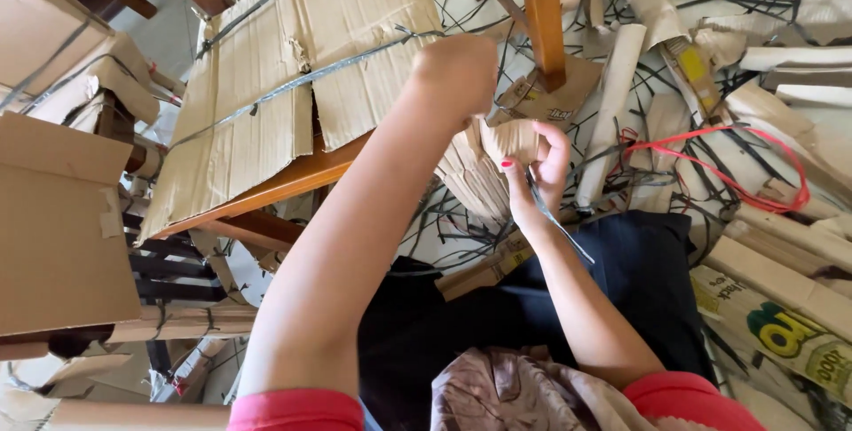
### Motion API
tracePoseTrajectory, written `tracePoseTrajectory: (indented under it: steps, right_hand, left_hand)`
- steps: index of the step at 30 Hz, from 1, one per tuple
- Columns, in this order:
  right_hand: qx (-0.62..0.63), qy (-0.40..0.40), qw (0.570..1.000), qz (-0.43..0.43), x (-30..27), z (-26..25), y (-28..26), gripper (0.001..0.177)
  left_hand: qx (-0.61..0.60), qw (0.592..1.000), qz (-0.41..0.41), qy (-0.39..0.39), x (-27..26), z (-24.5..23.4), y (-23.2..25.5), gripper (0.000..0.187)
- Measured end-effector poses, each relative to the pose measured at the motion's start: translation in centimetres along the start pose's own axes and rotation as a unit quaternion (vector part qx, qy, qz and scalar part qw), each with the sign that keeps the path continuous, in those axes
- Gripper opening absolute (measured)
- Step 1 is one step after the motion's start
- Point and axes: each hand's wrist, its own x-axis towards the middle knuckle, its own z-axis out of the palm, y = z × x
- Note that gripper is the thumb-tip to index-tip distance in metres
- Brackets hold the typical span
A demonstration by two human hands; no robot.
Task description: Wrapping wooden furniture legs with cardboard and securing them with plastic ties.
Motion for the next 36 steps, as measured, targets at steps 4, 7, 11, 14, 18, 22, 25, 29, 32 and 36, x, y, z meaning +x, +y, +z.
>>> tracePoseTrajectory:
  steps: [4, 7, 11, 14, 18, 22, 25, 29, 32, 36]
  right_hand:
    - [0.021, 0.024, 0.998, 0.048, -0.4, -0.4, 0.1, 0.060]
    - [-0.053, 0.015, 0.998, 0.026, -0.2, -0.8, -0.4, 0.050]
    - [-0.085, 0.046, 0.995, 0.008, 0.5, -0.9, 0.2, 0.030]
    - [-0.062, 0.071, 0.995, 0.030, 0.8, -0.3, -0.2, 0.029]
    - [0.038, 0.077, 0.992, 0.097, 1.2, 0.5, 1.0, 0.039]
    - [0.047, 0.019, 0.981, 0.187, 3.3, 0.9, 0.3, 0.033]
    - [0.005, 0.014, 0.952, 0.307, 5.3, 1.6, 0.6, 0.015]
    - [0.075, 0.037, 0.961, 0.265, 5.6, 3.1, 4.3, 0.016]
    - [0.087, 0.061, 0.976, 0.191, 5.6, 4.7, 6.2, 0.013]
    - [0.083, 0.196, 0.976, 0.041, 7.3, 5.7, 7.2, 0.020]
  left_hand:
    - [0.023, 0.989, -0.085, -0.117, 3.5, -2.2, 2.6, 0.050]
    - [0.103, 0.983, -0.080, -0.127, 3.3, -2.2, 3.5, 0.066]
    - [0.105, 0.988, -0.053, -0.102, 4.3, -1.0, 2.8, 0.071]
    - [0.182, 0.981, 0.059, -0.030, 5.2, 1.2, 1.0, 0.041]
    - [0.258, 0.945, 0.171, 0.103, 5.6, 2.8, -0.8, 0.019]
    - [0.268, 0.935, 0.192, 0.132, 5.8, 3.3, -1.2, 0.020]
    - [0.254, 0.936, 0.193, 0.150, 5.7, 3.4, -1.4, 0.023]
    - [0.225, 0.939, 0.189, 0.179, 6.3, 4.1, -2.0, 0.018]
    - [0.200, 0.940, 0.190, 0.201, 6.4, 4.4, -2.2, 0.022]
    - [0.158, 0.945, 0.186, 0.216, 5.9, 4.4, -2.1, 0.022]
